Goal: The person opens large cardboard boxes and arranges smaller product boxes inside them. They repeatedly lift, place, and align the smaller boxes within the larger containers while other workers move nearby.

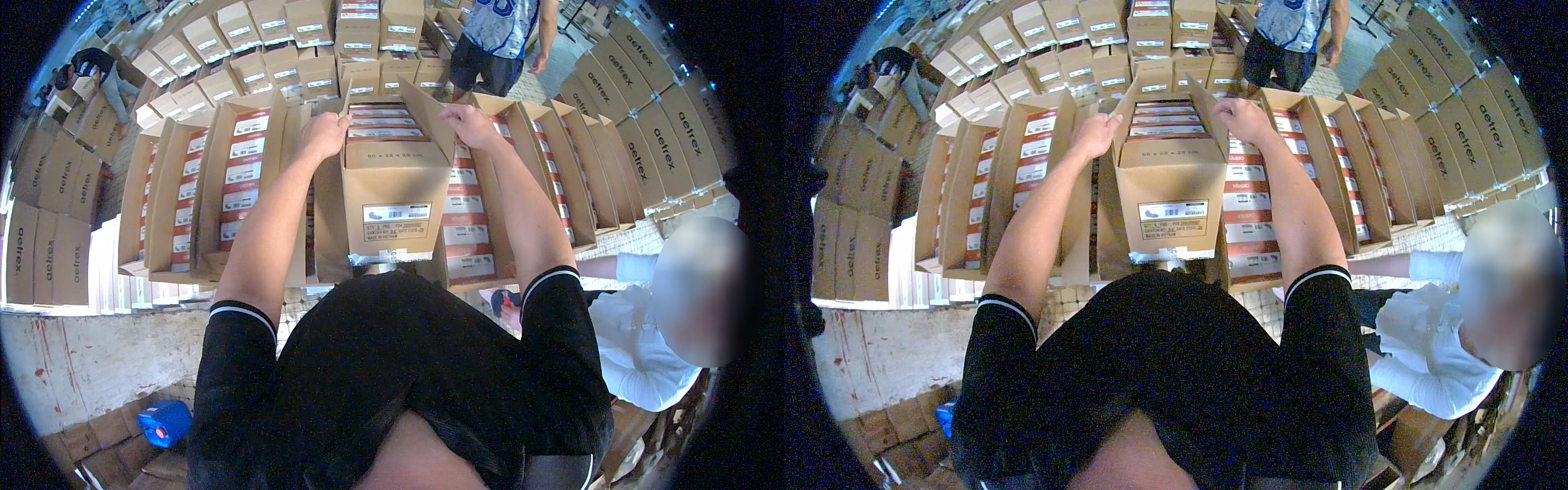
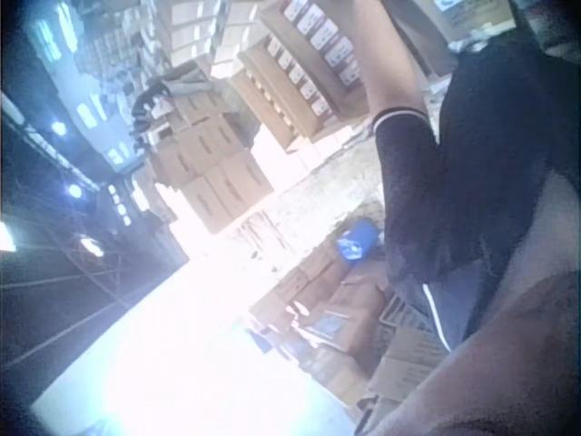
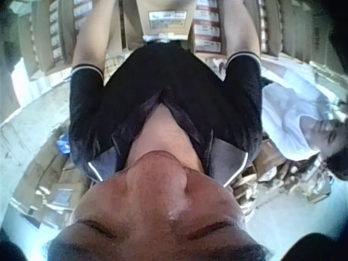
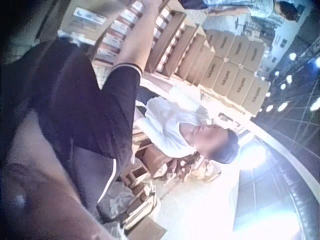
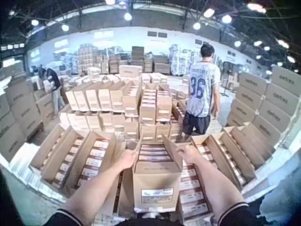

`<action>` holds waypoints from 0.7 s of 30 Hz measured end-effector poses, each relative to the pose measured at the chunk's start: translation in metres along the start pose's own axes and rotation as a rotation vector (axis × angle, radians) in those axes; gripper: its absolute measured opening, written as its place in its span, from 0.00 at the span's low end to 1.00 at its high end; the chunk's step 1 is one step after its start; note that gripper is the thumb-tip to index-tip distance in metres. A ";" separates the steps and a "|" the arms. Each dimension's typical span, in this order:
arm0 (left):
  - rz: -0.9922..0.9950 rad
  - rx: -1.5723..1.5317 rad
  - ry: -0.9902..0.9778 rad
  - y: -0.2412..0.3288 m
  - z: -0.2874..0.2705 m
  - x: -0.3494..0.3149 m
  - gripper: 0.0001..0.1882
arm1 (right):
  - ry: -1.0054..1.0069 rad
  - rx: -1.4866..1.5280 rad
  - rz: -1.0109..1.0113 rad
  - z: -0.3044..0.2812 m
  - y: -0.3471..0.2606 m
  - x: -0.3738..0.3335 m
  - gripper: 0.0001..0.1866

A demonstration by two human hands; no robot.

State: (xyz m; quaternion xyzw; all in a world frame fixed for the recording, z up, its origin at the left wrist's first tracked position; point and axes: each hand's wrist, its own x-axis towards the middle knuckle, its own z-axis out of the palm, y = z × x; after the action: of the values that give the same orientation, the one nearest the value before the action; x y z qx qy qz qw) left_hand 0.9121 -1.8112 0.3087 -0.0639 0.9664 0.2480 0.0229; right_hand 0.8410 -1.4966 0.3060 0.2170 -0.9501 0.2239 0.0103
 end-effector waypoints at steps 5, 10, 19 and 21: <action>-0.016 -0.023 0.008 0.000 0.002 0.000 0.24 | 0.005 0.020 -0.028 0.000 -0.002 -0.001 0.14; 0.084 -0.066 0.000 -0.011 0.028 -0.017 0.24 | -0.026 -0.006 0.018 0.019 0.003 -0.019 0.15; 0.238 0.010 -0.637 -0.100 0.206 -0.219 0.20 | -0.637 -0.168 0.349 0.204 -0.017 -0.309 0.18; 0.001 -0.087 -0.560 -0.102 0.212 -0.226 0.18 | -0.380 -0.083 0.327 0.221 -0.021 -0.320 0.12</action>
State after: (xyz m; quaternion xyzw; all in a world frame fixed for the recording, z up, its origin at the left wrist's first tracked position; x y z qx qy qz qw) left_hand 1.1528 -1.7727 0.0916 0.0065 0.9109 0.2972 0.2861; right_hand 1.1565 -1.4784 0.0792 0.0978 -0.9658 0.1386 -0.1960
